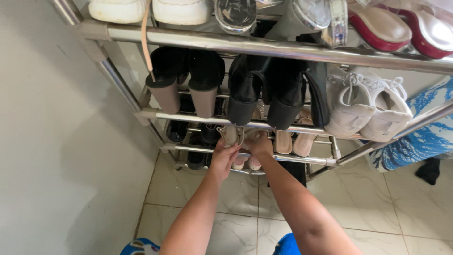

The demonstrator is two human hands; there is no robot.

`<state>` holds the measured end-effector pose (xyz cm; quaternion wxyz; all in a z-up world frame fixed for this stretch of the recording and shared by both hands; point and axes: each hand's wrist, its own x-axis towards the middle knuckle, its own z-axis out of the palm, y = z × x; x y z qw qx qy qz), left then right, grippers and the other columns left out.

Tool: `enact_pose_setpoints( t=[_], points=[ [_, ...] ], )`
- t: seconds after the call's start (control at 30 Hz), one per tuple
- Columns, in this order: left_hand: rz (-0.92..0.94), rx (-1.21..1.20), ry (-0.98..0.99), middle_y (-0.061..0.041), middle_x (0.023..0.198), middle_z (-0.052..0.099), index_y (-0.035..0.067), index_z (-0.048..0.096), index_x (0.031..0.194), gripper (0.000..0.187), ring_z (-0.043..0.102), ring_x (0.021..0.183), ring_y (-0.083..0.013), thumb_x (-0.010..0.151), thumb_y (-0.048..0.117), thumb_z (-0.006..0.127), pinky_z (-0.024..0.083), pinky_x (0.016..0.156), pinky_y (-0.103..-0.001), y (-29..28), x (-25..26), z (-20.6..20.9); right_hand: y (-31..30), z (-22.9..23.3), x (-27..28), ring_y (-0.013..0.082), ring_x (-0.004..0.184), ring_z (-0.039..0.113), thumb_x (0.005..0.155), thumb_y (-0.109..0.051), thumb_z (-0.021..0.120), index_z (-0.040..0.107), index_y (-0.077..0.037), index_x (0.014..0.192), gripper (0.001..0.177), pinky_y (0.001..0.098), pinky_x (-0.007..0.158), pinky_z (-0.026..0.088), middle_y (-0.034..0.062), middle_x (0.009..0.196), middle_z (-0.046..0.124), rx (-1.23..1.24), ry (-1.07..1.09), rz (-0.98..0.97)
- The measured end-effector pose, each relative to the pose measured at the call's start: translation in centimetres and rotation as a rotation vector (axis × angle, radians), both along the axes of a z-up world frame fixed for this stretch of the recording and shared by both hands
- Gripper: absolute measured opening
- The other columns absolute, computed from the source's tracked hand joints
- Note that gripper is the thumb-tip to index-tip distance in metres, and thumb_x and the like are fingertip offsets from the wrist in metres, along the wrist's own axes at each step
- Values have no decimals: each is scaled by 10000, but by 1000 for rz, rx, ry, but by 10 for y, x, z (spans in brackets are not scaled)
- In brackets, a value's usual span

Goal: The person wipes the metal bars of a multi-tier shoe rack using a white cloth. They move the rack slightly to access different sections and continue wiping the horizontal bars across multiple shelves.

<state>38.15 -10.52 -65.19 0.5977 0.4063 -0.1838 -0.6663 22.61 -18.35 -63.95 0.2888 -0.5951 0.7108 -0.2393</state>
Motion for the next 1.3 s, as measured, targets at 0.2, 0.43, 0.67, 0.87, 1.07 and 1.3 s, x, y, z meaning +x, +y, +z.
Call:
enact_pose_setpoints(
  t=[0.2, 0.43, 0.67, 0.87, 1.07, 1.3],
  points=[
    [54, -72, 55, -12, 1273, 650, 231, 480, 1443, 589, 628, 1182, -187, 903, 153, 701, 453, 1021, -367, 2, 4, 10, 4, -4, -11, 330, 931, 789, 732, -412, 810, 515, -57, 1423, 831, 415, 875, 593, 197, 1069, 759, 15, -126, -8],
    [127, -28, 170, -23, 1332, 629, 124, 499, 1412, 495, 636, 1249, -218, 963, 231, 679, 460, 1058, -366, -13, 5, 6, -23, -18, -23, 367, 1017, 706, 828, -411, 800, 758, -39, 1100, 463, 456, 887, 541, 217, 1050, 751, -218, 147, 41],
    [190, -11, 161, -36, 1310, 650, 81, 541, 1386, 446, 646, 1244, -224, 973, 196, 666, 455, 1063, -361, -14, -3, -3, -33, -29, -44, 302, 848, 737, 824, -273, 779, 756, 7, 986, 324, 403, 771, 539, 202, 909, 765, -365, -113, -166],
    [230, 15, -49, -144, 1251, 641, 75, 585, 1379, 484, 671, 1148, -295, 924, 196, 694, 501, 865, -375, 15, -38, 34, 10, -25, -44, 166, 725, 659, 808, -189, 778, 703, 38, 968, 288, 313, 628, 527, 74, 820, 712, -424, -575, -285],
    [345, -146, -420, -149, 1486, 246, -11, 539, 1366, 527, 612, 1302, -275, 927, 212, 728, 555, 1021, -318, 22, -81, 34, 20, 4, -58, 186, 623, 570, 824, -180, 753, 707, 68, 999, 306, 334, 498, 443, 90, 787, 645, -76, -783, -258],
    [351, -162, -424, -153, 1497, 249, -5, 546, 1387, 531, 630, 1277, -277, 926, 201, 711, 543, 1038, -315, 27, -78, 42, 12, 8, -79, 137, 688, 579, 824, -165, 732, 734, 44, 1128, 370, 286, 581, 453, 82, 859, 666, -97, -650, -138]
  ],
)
